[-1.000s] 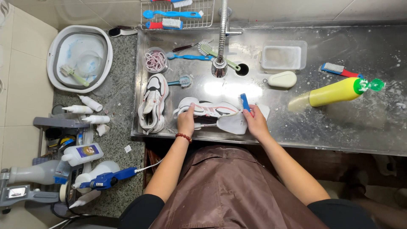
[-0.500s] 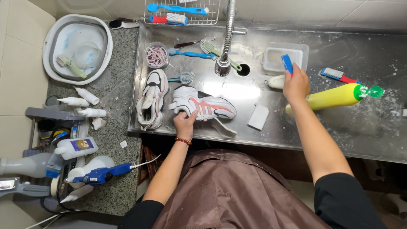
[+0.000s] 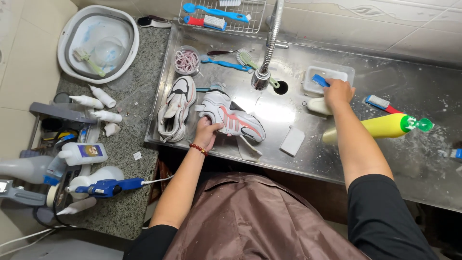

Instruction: Scrubbing and rinsing a pair of white sneakers in a stainless steel sink using a brush and cleaning solutions.

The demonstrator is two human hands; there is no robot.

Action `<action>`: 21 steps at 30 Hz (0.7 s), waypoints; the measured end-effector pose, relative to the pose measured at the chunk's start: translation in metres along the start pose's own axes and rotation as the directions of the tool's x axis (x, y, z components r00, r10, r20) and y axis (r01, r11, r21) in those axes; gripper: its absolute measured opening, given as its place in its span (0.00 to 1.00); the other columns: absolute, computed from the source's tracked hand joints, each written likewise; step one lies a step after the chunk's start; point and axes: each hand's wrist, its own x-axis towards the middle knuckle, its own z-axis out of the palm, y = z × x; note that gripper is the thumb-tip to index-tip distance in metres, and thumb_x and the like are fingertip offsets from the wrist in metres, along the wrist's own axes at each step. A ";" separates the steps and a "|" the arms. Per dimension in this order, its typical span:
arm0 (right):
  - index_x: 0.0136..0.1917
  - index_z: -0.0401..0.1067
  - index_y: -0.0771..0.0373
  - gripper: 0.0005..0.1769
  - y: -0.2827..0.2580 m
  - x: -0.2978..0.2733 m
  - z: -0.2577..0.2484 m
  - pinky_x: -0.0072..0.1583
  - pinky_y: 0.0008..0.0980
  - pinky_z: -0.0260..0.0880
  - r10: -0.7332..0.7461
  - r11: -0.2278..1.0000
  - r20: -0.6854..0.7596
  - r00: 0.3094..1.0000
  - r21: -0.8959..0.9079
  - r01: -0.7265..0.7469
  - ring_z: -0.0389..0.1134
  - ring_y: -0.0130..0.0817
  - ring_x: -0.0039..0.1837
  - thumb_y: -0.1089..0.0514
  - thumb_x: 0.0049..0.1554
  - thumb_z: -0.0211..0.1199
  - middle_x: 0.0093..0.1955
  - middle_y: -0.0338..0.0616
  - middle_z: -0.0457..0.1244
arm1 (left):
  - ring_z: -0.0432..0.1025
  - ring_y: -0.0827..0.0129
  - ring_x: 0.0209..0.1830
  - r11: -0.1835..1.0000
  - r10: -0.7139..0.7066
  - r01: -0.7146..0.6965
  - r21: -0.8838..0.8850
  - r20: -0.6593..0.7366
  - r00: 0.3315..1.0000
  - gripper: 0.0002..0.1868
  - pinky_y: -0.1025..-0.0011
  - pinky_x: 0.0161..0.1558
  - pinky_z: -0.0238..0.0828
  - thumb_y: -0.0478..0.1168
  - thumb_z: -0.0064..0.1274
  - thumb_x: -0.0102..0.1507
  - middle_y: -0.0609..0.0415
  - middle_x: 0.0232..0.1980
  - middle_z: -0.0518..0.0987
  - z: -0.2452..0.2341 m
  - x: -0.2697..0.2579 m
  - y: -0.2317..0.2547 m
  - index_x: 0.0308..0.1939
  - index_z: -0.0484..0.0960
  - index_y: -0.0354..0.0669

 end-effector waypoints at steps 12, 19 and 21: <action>0.63 0.76 0.51 0.19 -0.024 -0.032 -0.031 0.52 0.54 0.68 0.003 0.999 -0.092 0.996 0.045 0.002 0.69 0.57 0.55 0.51 0.59 0.68 0.54 0.55 0.67 | 0.79 0.51 0.43 0.963 -0.267 0.269 0.006 0.139 0.954 0.22 0.55 0.43 0.81 0.24 0.48 0.57 0.41 0.49 0.81 -0.003 -0.011 0.003 0.56 0.73 0.24; 0.66 0.72 0.60 0.19 -0.122 -0.143 -0.047 0.51 0.42 0.71 -0.039 0.817 -0.232 0.972 0.552 0.164 0.72 0.45 0.50 0.54 0.63 0.65 0.52 0.53 0.70 | 0.77 0.54 0.48 0.975 -0.219 0.221 -0.005 0.115 0.969 0.21 0.57 0.47 0.80 0.22 0.50 0.61 0.40 0.53 0.79 0.003 -0.001 -0.019 0.59 0.72 0.21; 0.61 0.76 0.56 0.19 -0.159 -0.194 -0.045 0.48 0.35 0.71 -0.332 0.687 -0.117 0.936 0.650 0.325 0.70 0.39 0.43 0.52 0.57 0.67 0.45 0.46 0.69 | 0.77 0.57 0.49 0.981 -0.188 0.190 -0.031 0.061 0.980 0.26 0.59 0.46 0.79 0.21 0.48 0.57 0.44 0.53 0.78 0.028 -0.015 -0.009 0.61 0.70 0.28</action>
